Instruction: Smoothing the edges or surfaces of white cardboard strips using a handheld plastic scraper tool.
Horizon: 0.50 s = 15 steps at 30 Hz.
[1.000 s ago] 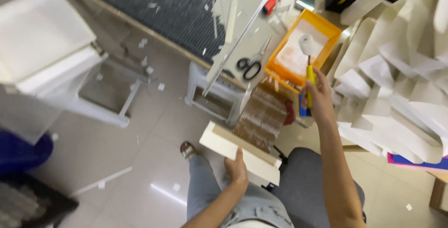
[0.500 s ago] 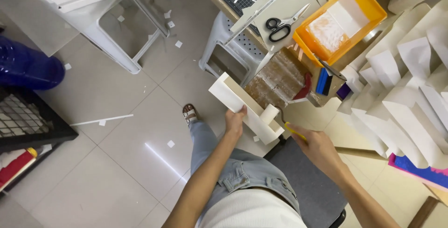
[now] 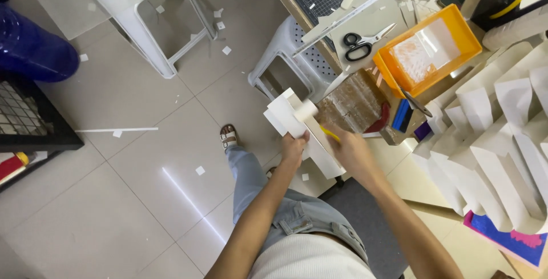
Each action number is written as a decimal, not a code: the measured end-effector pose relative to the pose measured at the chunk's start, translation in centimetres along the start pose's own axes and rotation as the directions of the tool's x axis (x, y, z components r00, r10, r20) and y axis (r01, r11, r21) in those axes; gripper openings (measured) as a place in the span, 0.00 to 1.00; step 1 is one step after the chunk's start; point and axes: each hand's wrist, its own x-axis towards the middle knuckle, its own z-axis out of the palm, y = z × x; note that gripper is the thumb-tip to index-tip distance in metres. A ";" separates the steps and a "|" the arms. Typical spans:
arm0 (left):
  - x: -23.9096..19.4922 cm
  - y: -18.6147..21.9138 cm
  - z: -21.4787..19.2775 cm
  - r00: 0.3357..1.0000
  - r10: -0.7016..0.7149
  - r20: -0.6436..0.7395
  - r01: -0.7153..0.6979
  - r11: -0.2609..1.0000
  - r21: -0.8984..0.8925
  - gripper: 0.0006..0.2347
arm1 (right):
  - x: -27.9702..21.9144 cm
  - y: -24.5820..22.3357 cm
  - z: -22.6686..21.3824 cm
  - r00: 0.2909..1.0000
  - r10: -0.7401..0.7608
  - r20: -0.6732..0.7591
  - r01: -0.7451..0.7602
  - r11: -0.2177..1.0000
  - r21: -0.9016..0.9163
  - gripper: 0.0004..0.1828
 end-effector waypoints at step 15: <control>-0.4 1.0 -0.5 1.000 -0.028 0.003 0.028 1.000 0.014 0.19 | 2.2 -0.4 0.1 0.996 0.088 0.032 -0.086 0.994 -0.067 0.18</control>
